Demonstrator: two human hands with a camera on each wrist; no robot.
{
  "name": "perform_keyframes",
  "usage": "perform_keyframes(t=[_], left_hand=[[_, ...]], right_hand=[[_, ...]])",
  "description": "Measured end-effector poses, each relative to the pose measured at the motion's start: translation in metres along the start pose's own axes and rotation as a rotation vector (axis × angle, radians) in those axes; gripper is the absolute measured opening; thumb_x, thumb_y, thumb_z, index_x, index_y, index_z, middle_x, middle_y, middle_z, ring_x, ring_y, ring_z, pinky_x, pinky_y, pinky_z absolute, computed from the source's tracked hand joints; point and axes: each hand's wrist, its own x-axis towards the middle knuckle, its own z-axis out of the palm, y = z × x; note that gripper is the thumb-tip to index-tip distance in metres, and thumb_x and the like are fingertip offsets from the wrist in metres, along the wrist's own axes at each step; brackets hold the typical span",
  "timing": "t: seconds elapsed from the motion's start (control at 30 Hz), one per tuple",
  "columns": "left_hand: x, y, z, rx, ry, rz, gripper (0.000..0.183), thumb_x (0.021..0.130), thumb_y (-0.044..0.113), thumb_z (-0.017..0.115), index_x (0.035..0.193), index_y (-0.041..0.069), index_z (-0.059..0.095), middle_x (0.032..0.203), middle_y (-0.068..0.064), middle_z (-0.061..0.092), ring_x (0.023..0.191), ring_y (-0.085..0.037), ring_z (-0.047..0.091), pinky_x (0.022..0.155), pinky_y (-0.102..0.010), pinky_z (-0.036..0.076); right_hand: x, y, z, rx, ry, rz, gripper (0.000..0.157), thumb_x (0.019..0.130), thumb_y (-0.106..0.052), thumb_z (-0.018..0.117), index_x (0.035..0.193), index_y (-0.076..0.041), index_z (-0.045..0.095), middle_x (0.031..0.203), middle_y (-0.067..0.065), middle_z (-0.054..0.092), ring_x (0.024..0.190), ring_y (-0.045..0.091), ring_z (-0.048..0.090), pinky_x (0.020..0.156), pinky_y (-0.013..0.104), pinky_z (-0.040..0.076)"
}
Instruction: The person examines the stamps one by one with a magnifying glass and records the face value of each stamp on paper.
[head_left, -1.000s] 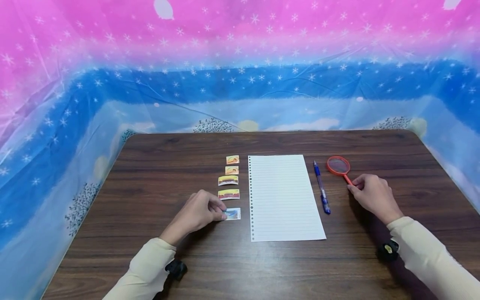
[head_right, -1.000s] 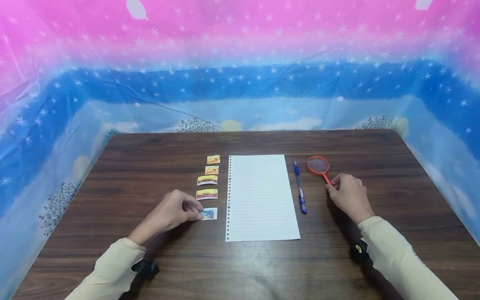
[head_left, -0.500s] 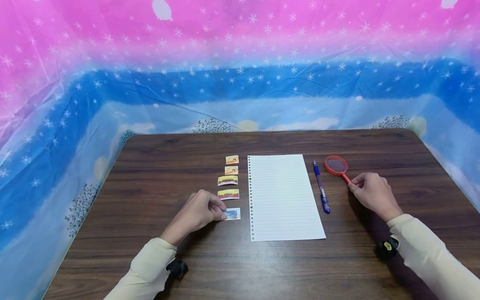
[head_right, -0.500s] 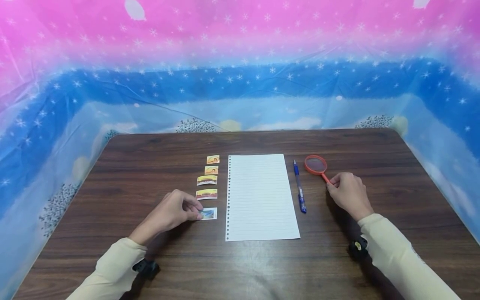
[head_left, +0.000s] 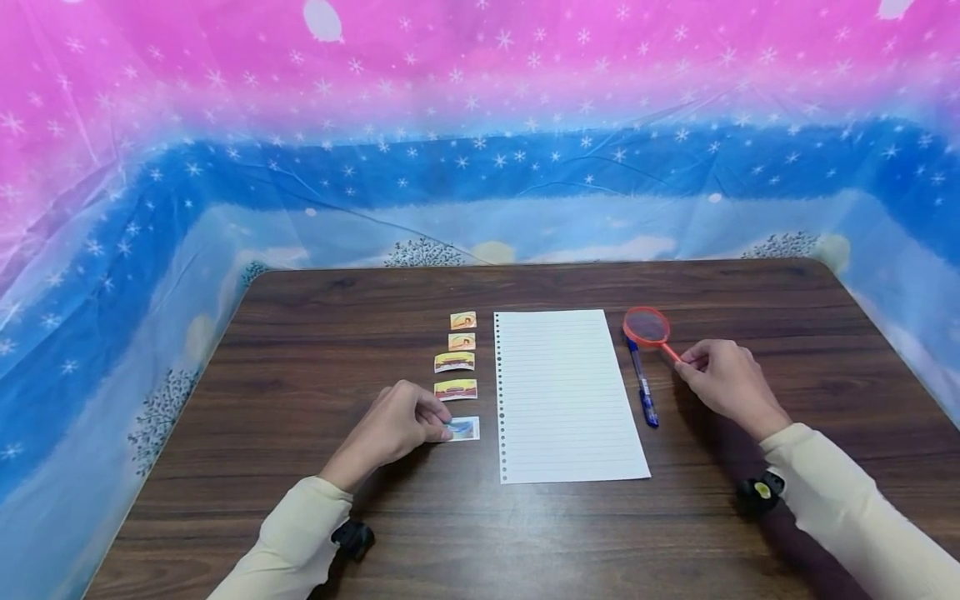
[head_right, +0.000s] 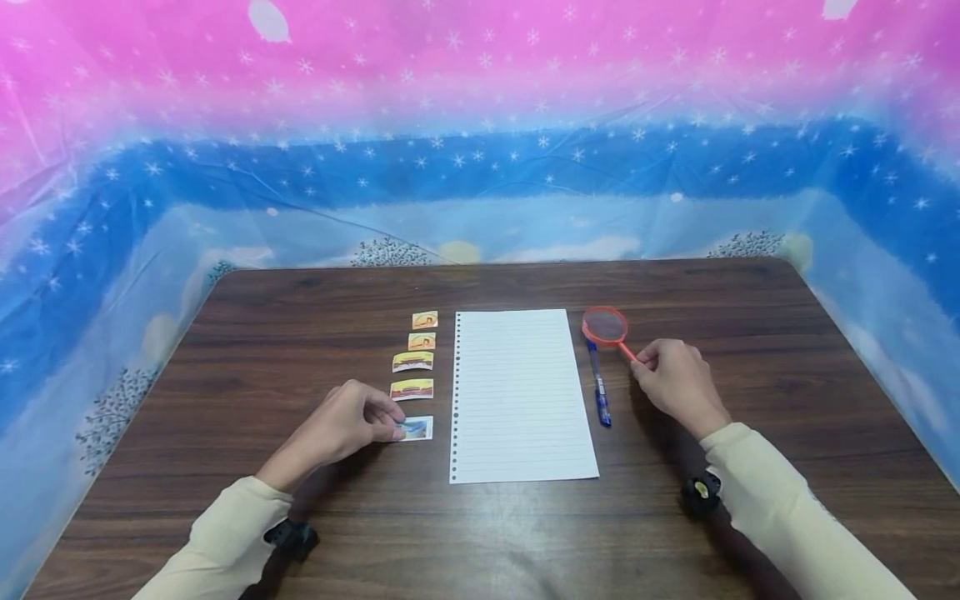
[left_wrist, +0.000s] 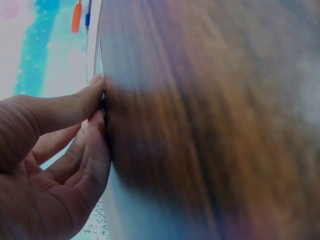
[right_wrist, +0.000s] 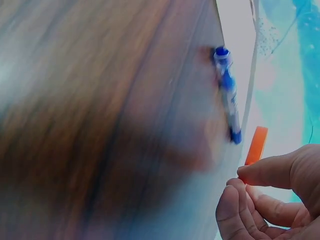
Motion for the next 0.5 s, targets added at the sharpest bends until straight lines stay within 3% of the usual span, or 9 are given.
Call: perform_keyframes(t=[0.5], left_hand=[[-0.001, 0.000, -0.001, -0.001, 0.000, 0.018, 0.011, 0.079, 0.005, 0.087, 0.079, 0.011, 0.077, 0.069, 0.007, 0.066, 0.066, -0.007, 0.059, 0.063, -0.026, 0.050]], right_hand=[[0.005, -0.043, 0.018, 0.056, -0.055, -0.094, 0.012, 0.094, -0.006, 0.069, 0.096, 0.006, 0.071, 0.080, 0.010, 0.067, 0.063, 0.018, 0.056, 0.052, 0.030, 0.046]])
